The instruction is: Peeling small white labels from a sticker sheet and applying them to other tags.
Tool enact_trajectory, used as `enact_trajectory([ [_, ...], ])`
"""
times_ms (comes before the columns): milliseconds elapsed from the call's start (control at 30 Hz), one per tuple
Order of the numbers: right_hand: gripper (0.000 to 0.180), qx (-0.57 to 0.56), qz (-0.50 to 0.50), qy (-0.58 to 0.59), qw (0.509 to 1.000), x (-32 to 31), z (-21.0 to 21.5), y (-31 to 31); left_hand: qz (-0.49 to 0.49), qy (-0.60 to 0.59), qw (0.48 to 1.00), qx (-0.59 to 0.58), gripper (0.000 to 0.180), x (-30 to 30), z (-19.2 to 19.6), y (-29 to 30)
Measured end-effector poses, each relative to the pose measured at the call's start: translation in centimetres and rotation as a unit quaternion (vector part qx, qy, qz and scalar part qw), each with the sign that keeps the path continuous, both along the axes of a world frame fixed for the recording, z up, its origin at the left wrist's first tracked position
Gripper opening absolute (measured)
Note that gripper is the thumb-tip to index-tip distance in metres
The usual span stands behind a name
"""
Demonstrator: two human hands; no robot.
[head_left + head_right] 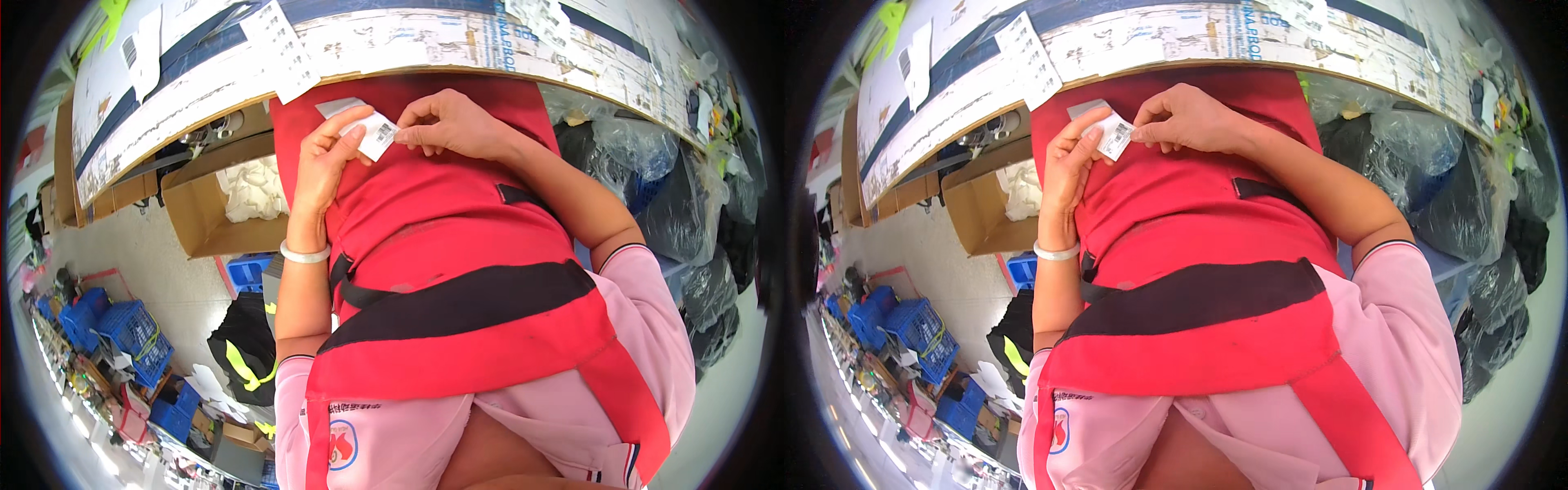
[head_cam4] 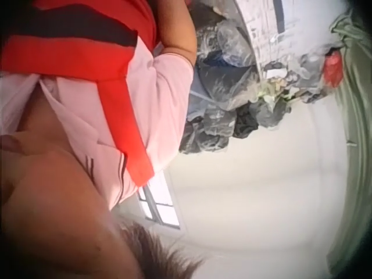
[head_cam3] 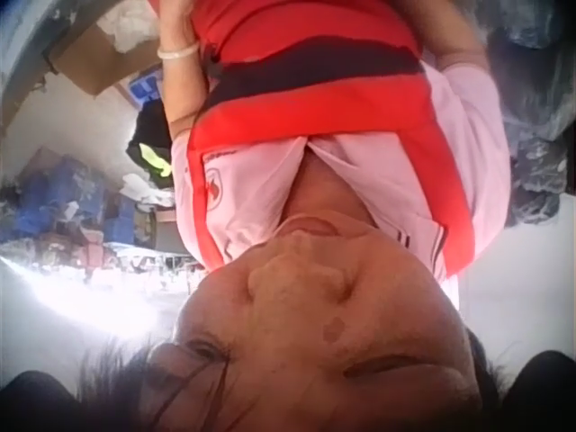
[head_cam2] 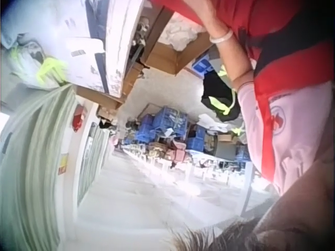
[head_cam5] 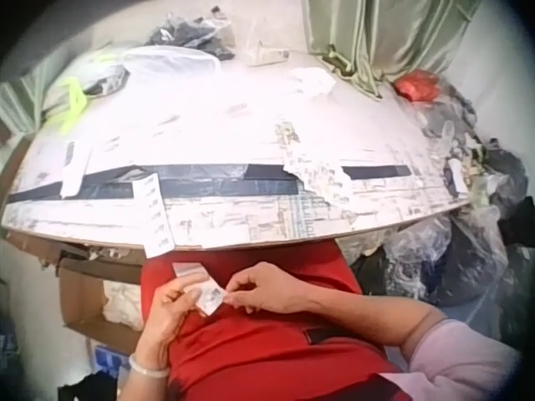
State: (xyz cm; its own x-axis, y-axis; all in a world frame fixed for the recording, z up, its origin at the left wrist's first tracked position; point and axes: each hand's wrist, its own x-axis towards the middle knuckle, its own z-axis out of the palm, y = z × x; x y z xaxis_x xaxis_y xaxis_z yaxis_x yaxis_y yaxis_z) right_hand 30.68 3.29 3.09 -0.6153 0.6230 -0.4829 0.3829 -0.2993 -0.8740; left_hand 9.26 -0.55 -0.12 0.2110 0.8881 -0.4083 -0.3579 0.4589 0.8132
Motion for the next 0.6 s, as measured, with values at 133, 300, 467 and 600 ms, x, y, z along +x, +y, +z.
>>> enact_trajectory([
  [133,0.017,-0.05,-0.081,0.059,0.994,-1.0,-1.3,-0.3,-0.089,0.075,0.992,0.055,0.018,-0.8,-0.9,-0.3],
  [300,0.015,0.063,-0.108,0.047,0.991,-1.8,-0.6,-0.4,-0.095,0.103,0.99,0.031,0.013,-0.7,-1.0,-0.3],
  [467,0.01,0.34,0.0,-0.026,0.94,-1.8,-0.5,0.7,-0.139,0.136,0.98,0.044,0.017,-0.6,-0.9,-0.2],
  [600,0.012,0.306,-0.048,-0.003,0.951,-1.3,0.5,2.1,-0.072,0.005,0.997,0.021,0.035,-1.4,-2.2,-0.2],
])
